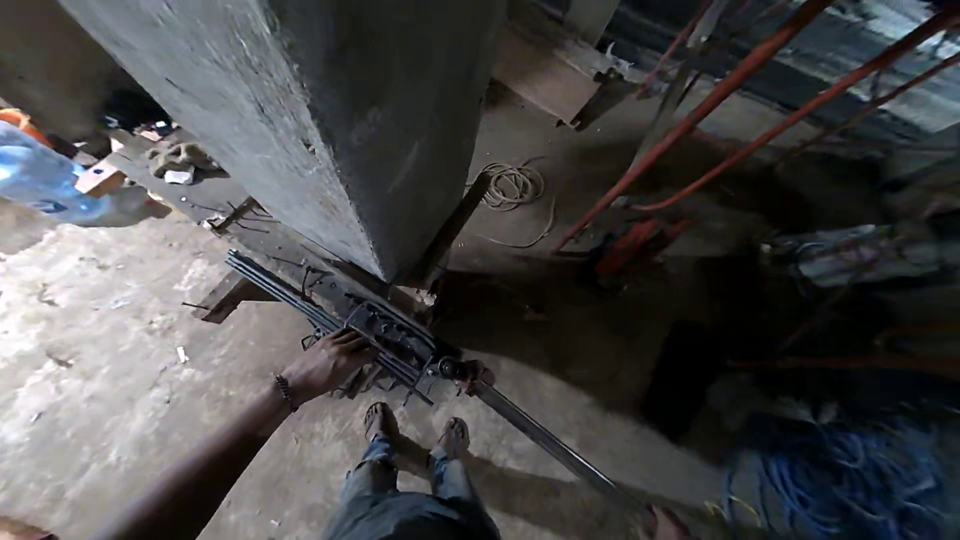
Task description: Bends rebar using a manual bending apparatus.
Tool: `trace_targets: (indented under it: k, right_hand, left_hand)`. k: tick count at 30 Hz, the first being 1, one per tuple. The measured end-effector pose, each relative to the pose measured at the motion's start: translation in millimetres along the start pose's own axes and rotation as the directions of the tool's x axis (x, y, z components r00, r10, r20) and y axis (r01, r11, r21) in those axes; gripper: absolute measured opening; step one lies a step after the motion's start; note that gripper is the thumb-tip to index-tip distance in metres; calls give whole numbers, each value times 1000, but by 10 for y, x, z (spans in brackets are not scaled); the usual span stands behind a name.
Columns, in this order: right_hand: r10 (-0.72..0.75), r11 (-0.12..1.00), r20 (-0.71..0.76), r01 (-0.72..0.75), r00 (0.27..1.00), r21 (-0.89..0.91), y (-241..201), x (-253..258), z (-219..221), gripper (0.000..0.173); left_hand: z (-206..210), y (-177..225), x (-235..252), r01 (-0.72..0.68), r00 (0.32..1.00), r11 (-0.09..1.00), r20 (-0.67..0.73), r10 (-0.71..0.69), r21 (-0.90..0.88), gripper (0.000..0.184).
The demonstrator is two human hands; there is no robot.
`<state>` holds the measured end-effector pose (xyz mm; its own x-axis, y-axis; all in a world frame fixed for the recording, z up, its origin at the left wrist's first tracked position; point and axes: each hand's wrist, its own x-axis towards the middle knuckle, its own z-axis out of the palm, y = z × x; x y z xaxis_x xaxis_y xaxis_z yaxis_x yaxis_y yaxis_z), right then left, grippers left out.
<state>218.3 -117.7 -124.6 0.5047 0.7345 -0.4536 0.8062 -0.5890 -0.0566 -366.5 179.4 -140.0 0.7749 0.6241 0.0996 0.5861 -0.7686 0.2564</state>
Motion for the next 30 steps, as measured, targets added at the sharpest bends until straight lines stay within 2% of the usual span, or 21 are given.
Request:
trace_targets:
  k: [3, 5, 7, 9, 11, 12, 14, 16, 18, 19, 21, 24, 27, 30]
  right_hand:
    - [8, 1000, -96, -8, 995, -5, 70, 107, 97, 31]
    - [5, 1000, -287, 1, 958, 19, 92, 361, 27, 31]
    - [91, 996, -455, -92, 886, 20, -114, 707, -260, 48]
    - [188, 982, -521, -171, 832, 80, -527, 984, -621, 66]
    - [235, 967, -498, -148, 835, 208, -1118, 1096, -918, 64]
    - [201, 956, -470, -69, 859, 284, -1454, 1078, -991, 57]
    - [-23, 924, -416, 178, 909, 338, -2162, 797, -960, 45]
    - [-262, 831, -317, 379, 912, 406, -2894, 221, -706, 41]
    - [-415, 779, -121, 421, 902, 464, -3456, -389, -348, 49]
    - [-438, 782, -44, 405, 898, 474, -3650, -614, -188, 56]
    - [-399, 800, -62, 381, 915, 464, -3872, -834, 130, 63]
    - [-306, 806, -185, 357, 934, 472, -4012, -807, 342, 50]
    - [-274, 793, -319, 401, 907, 459, -4045, -805, 150, 27]
    - [-303, 803, -336, 429, 892, 414, -4080, -853, -252, 27]
  left_hand:
    - [-15, -36, 15, -48, 997, 999, -57, 49, 12, 21]
    - [-14, -98, 39, -116, 991, 992, -65, 119, 43, 21]
    - [-17, -198, 72, -216, 972, 972, -78, 223, 96, 21]
    - [-1, -314, 107, -315, 939, 938, -98, 330, 143, 20]
    - [5, -357, 128, -345, 926, 923, -96, 364, 171, 17]
    - [11, -358, 122, -339, 928, 924, -102, 359, 174, 17]
    - [31, -331, 92, -311, 933, 937, -138, 333, 159, 18]
    - [70, -318, 44, -275, 942, 952, -160, 295, 136, 20]
    - [97, -312, -14, -244, 957, 964, -132, 258, 109, 26]
    - [101, -311, -33, -231, 965, 968, -102, 240, 96, 29]
    - [136, -313, -54, -206, 976, 975, -52, 210, 79, 33]
    - [195, -331, -25, -212, 974, 975, -69, 216, 66, 32]
    - [79, -297, 16, -209, 960, 977, -184, 211, 26, 30]
    - [-214, -214, 164, -156, 910, 986, -397, 121, -57, 26]
